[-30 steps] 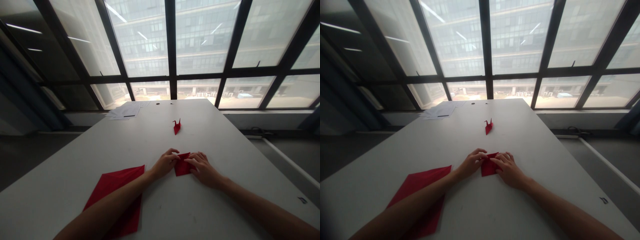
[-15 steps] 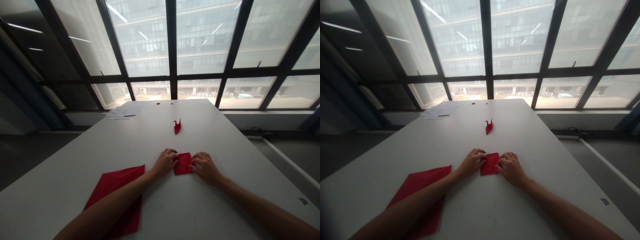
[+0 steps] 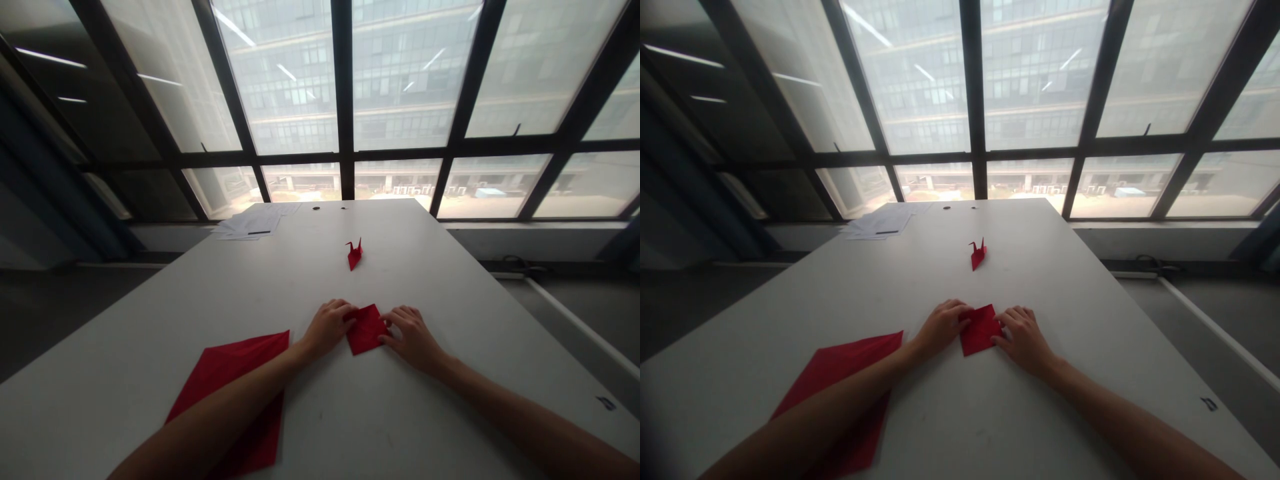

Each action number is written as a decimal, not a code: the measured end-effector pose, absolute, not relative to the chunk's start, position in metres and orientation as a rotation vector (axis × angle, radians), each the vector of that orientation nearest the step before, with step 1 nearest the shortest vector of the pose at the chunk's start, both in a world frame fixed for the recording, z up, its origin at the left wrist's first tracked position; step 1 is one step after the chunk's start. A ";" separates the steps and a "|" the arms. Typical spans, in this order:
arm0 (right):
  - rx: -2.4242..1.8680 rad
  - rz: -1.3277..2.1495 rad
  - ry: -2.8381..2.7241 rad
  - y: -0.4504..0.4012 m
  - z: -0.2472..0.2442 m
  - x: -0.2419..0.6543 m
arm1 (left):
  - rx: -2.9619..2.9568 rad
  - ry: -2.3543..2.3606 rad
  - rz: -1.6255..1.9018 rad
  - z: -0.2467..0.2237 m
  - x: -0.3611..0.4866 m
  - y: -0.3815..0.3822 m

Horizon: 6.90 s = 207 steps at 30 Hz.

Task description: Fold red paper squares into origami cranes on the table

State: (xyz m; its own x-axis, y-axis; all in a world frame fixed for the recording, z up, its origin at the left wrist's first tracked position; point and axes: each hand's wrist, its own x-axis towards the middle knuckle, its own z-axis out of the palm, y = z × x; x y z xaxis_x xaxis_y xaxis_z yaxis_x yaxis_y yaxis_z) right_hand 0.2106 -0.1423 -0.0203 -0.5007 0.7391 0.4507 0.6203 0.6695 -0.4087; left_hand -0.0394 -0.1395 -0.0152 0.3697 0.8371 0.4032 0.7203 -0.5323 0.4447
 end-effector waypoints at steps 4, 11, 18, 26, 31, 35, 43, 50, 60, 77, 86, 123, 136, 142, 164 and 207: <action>-1.058 0.314 -2.263 -0.141 -0.021 0.211 | 2.379 1.410 0.967 -0.014 -0.039 -0.140; -1.071 0.401 -2.183 -0.136 -0.027 0.213 | 2.148 1.310 1.100 -0.015 -0.041 -0.137; -1.083 0.415 -2.181 -0.140 -0.019 0.211 | 1.985 1.260 1.168 -0.015 -0.042 -0.135; -1.058 0.396 -2.157 -0.138 -0.021 0.212 | 2.109 1.262 1.130 -0.009 -0.041 -0.139; -1.106 0.431 -2.120 -0.134 -0.025 0.213 | 2.172 1.300 1.091 -0.011 -0.040 -0.139; -1.136 0.425 -2.083 -0.133 -0.027 0.214 | 2.176 1.257 1.107 -0.014 -0.041 -0.137; -1.078 0.373 -2.066 -0.133 -0.028 0.214 | 2.158 1.164 1.100 -0.012 -0.042 -0.137; -0.937 0.410 -2.024 -0.137 -0.020 0.214 | 2.185 1.185 1.048 -0.006 -0.040 -0.141; -1.006 0.656 -1.920 -0.131 -0.023 0.215 | 1.882 1.018 0.889 -0.007 -0.045 -0.139; -0.847 0.970 -1.891 -0.127 -0.023 0.221 | 1.796 0.901 0.812 -0.009 -0.054 -0.132; -0.836 0.805 -2.005 -0.126 -0.027 0.219 | 1.933 0.900 0.772 -0.008 -0.054 -0.133; -1.185 0.706 -1.763 -0.121 -0.032 0.216 | 2.069 1.024 0.725 -0.008 -0.049 -0.138; -0.752 0.962 -1.821 -0.135 -0.017 0.212 | 2.238 0.902 0.745 -0.006 -0.045 -0.147; -0.713 1.052 -1.890 -0.137 -0.017 0.213 | 2.317 1.077 0.706 -0.002 -0.044 -0.150; -0.737 0.514 -2.352 -0.148 -0.012 0.211 | 2.731 0.842 0.609 0.002 -0.037 -0.154; -0.721 0.469 -2.806 -0.165 -0.010 0.210 | 2.782 1.260 0.180 -0.014 -0.043 -0.151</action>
State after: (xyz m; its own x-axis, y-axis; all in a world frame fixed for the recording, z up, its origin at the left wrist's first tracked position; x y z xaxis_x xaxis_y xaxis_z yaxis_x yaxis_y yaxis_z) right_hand 0.2096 -0.1649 -0.0095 -0.8592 0.4977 0.1184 0.4323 0.8300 -0.3524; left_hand -0.0428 -0.1509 -0.0141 0.6542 0.7528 0.0731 0.7430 -0.6577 0.1235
